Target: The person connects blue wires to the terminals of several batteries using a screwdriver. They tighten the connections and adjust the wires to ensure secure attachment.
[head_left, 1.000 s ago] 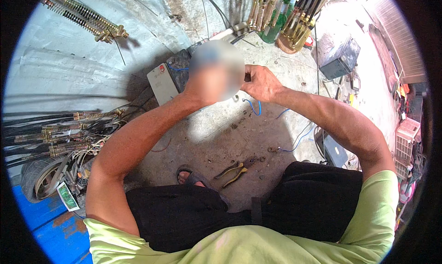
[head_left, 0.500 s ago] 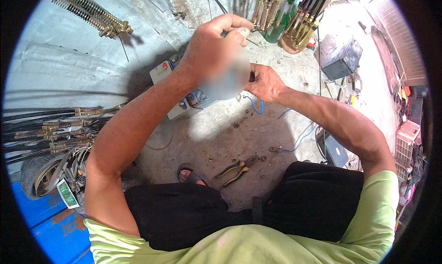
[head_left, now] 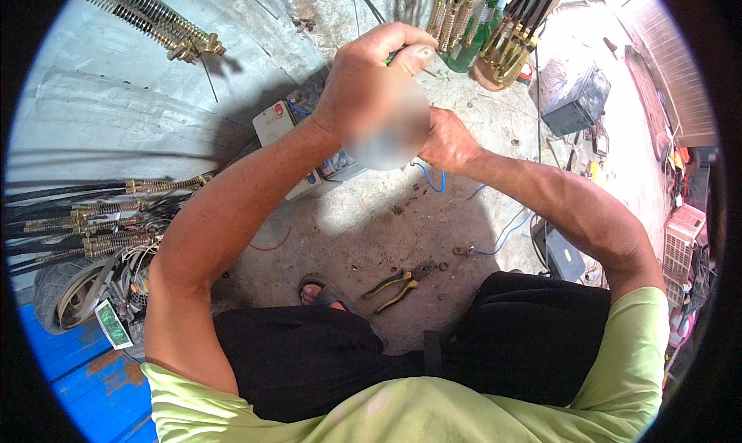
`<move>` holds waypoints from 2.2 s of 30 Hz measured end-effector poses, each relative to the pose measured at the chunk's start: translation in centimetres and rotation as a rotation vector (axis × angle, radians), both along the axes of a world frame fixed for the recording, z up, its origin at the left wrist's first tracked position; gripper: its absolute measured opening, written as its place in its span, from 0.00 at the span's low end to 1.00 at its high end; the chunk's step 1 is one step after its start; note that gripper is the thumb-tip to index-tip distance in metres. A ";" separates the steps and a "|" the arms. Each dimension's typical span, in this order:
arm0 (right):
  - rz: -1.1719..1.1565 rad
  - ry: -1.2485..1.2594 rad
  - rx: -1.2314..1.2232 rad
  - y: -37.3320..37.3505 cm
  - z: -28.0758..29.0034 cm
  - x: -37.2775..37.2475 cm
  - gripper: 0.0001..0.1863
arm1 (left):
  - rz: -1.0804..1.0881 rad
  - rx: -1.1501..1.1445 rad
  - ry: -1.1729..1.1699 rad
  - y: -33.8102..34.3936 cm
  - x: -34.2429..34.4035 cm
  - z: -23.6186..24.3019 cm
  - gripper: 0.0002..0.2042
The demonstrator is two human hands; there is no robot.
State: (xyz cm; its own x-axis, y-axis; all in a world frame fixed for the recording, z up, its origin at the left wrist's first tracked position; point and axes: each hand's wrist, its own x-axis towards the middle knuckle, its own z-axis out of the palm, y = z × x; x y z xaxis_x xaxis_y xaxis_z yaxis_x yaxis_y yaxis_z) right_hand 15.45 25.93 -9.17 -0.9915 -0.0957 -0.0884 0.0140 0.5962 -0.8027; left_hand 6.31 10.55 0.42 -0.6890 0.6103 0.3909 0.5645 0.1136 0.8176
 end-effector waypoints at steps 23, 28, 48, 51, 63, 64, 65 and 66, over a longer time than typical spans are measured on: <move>0.014 -0.103 -0.077 -0.4 1.6 -0.2 0.11 | -0.124 0.067 0.257 -2.1 0.7 -0.2 0.08; 0.030 -0.031 -0.044 -0.3 1.5 -0.1 0.11 | -0.189 0.017 0.321 -2.4 1.7 0.3 0.08; 0.051 0.049 0.052 -0.7 -0.3 -0.7 0.14 | -0.138 -0.550 0.257 -2.9 2.3 5.2 0.21; 0.116 0.254 -0.020 -0.5 -6.6 -1.9 0.15 | -0.002 -0.603 0.328 -2.4 3.0 5.5 0.20; 0.047 0.420 -0.032 -1.3 -7.8 -2.2 0.16 | -0.165 -0.619 0.304 -2.7 2.0 6.3 0.24; 0.068 0.159 0.018 -2.6 -3.1 -2.2 0.16 | -0.094 -0.654 0.293 -3.9 2.3 6.9 0.24; 0.075 0.353 -0.015 -1.0 -8.9 -2.5 0.16 | -0.105 -0.644 0.280 -2.1 2.9 6.9 0.24; 0.048 0.113 0.023 -1.3 -2.8 -1.3 0.16 | -0.054 -0.723 0.396 -2.5 3.2 7.7 0.23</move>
State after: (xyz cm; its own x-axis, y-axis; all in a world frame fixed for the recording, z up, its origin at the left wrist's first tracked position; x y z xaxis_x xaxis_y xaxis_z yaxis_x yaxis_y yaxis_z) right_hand 14.12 24.61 -11.96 -0.9896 -0.1424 0.0208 -0.1046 0.6120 -0.7839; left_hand 9.48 8.09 8.15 -0.5452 0.8327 0.0966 0.8152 0.4998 0.2927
